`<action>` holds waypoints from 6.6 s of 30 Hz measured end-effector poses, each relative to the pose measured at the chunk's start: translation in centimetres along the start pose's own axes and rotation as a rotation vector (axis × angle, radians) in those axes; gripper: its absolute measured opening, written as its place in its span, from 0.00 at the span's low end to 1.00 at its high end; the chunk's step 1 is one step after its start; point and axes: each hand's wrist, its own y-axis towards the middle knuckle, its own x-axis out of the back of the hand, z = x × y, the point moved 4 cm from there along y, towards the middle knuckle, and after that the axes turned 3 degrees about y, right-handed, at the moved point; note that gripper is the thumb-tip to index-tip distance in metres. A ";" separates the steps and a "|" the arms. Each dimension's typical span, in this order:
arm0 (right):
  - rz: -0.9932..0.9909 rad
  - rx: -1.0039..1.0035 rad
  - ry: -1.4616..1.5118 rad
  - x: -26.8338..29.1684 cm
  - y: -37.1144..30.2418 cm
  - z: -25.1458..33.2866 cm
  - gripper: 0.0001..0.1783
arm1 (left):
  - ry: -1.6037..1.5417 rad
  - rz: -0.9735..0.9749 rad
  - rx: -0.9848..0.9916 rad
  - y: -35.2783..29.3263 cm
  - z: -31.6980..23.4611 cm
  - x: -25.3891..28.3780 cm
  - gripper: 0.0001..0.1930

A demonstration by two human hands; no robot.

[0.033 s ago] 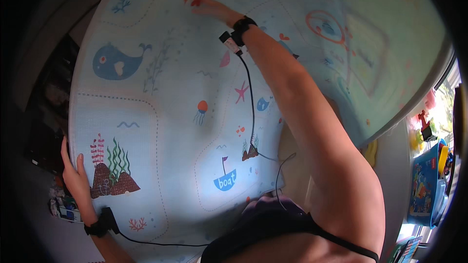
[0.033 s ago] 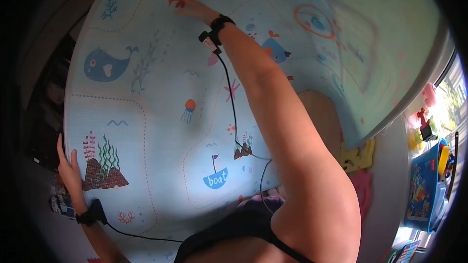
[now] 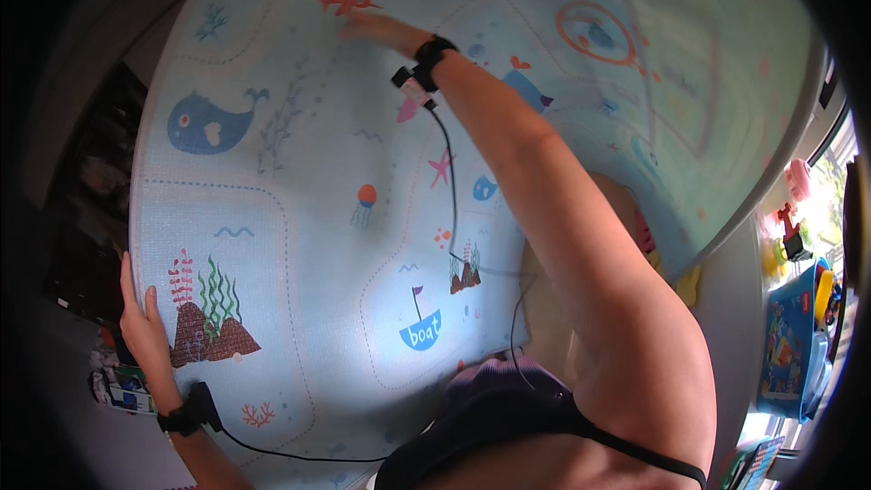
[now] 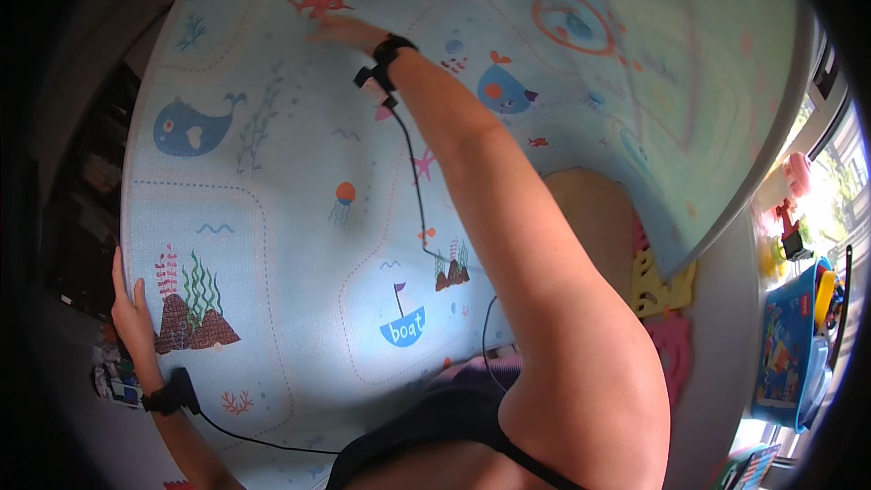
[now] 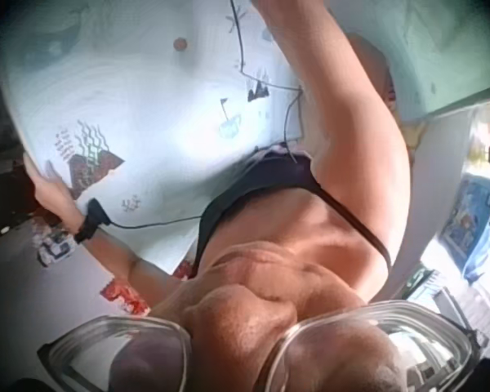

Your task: The person cleans a playroom floor using a squeegee, then reassembles a child's play area by placing foam wall panels and a large play mat on the floor. A child is visible playing nearby during the process.

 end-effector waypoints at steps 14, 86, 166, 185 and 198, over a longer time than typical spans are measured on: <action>-0.518 -0.838 0.058 -17.6 -46.0 -13.0 0.53 | -0.059 0.238 0.080 1.6 16.8 -10.2 0.25; 0.144 -0.598 0.013 -49.5 -42.6 20.6 0.45 | -0.866 0.807 -0.396 -23.8 5.0 6.2 0.22; -1.641 -0.668 -0.424 -22.8 -70.4 25.6 0.25 | -0.448 0.816 -0.574 -22.4 -4.0 12.3 0.27; -1.161 0.004 -0.288 -23.8 -53.1 52.8 0.12 | -0.625 0.937 -0.780 -31.1 -8.8 -2.1 0.30; -0.213 0.450 -0.559 -36.3 -33.6 54.7 0.15 | -1.005 1.494 -0.697 -33.5 -17.1 1.6 0.33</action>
